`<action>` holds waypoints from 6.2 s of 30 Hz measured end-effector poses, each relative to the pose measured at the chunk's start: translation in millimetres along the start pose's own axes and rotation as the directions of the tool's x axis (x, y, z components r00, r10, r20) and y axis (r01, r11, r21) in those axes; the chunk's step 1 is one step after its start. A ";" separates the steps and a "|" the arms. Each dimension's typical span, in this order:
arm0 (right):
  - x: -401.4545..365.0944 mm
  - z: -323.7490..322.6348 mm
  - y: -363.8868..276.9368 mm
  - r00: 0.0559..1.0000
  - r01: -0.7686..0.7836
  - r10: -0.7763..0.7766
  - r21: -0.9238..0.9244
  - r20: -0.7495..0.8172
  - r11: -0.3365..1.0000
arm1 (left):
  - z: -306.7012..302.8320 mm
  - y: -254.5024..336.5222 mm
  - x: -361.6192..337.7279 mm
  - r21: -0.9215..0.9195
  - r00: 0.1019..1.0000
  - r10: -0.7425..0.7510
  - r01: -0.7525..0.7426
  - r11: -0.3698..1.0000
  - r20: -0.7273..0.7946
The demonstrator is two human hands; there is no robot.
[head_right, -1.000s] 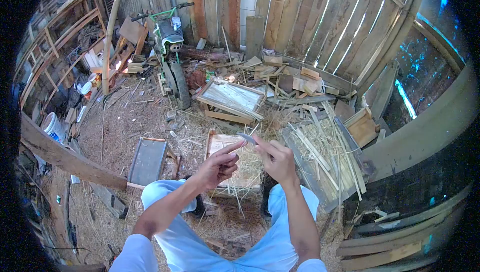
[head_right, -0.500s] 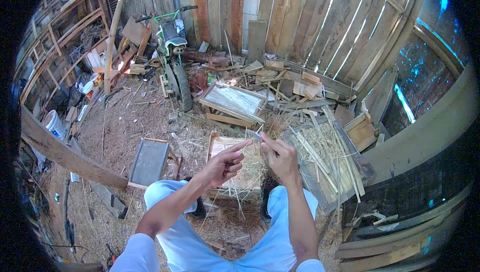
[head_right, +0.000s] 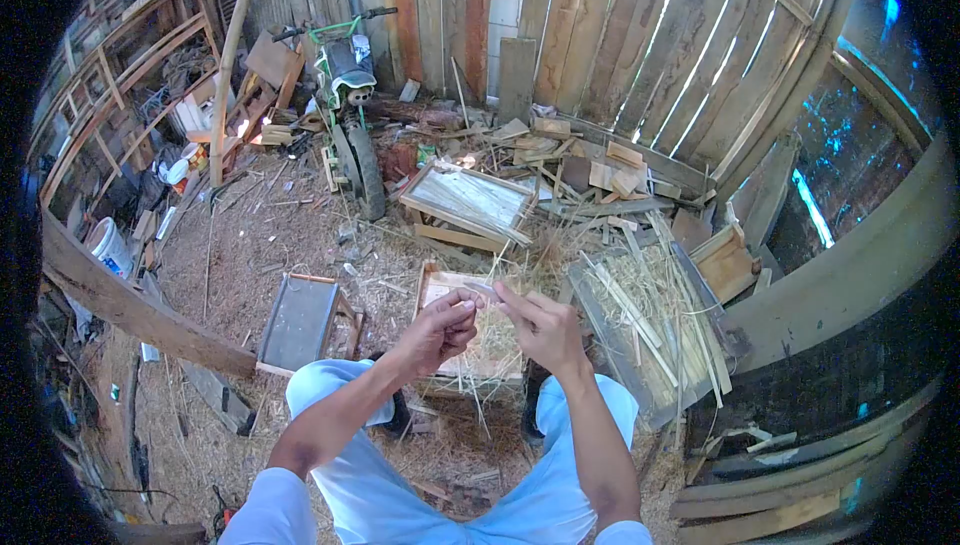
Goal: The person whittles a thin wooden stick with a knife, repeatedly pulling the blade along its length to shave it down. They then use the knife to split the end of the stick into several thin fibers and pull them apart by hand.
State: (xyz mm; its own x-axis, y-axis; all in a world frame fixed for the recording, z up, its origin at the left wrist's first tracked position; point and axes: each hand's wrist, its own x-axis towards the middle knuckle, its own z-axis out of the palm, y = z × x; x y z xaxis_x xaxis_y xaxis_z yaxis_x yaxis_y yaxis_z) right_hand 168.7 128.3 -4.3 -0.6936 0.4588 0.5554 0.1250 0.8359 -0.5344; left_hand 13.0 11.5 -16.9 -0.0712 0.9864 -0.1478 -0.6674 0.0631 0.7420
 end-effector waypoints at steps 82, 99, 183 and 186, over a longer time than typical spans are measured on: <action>2.9 -6.1 8.4 0.987 -0.159 0.162 0.179 -0.001 0.971 | 0.6 -14.2 7.0 0.668 0.921 0.381 -0.229 0.708 -0.087; 6.8 -21.0 61.8 0.923 -0.253 0.270 0.095 -0.274 0.963 | 11.2 -10.3 -6.5 0.658 0.949 0.314 -0.224 0.718 -0.019; -4.5 2.4 34.8 0.722 -0.673 0.332 0.727 0.607 0.135 | -15.5 3.8 4.6 0.921 0.960 0.281 -0.117 0.371 0.008; -5.8 -30.9 79.6 0.715 -0.500 0.634 0.850 0.295 0.168 | -25.5 4.3 1.7 0.919 0.946 0.323 -0.157 0.363 0.034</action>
State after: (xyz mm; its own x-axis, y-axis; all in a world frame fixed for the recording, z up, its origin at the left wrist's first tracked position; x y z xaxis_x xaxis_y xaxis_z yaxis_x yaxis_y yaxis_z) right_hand 204.6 201.5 -30.3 -0.6253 0.7695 -0.1299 -0.2350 -0.3445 -0.9089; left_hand -8.9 9.6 -30.7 -0.2575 0.9586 0.1217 0.4500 0.0075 0.8930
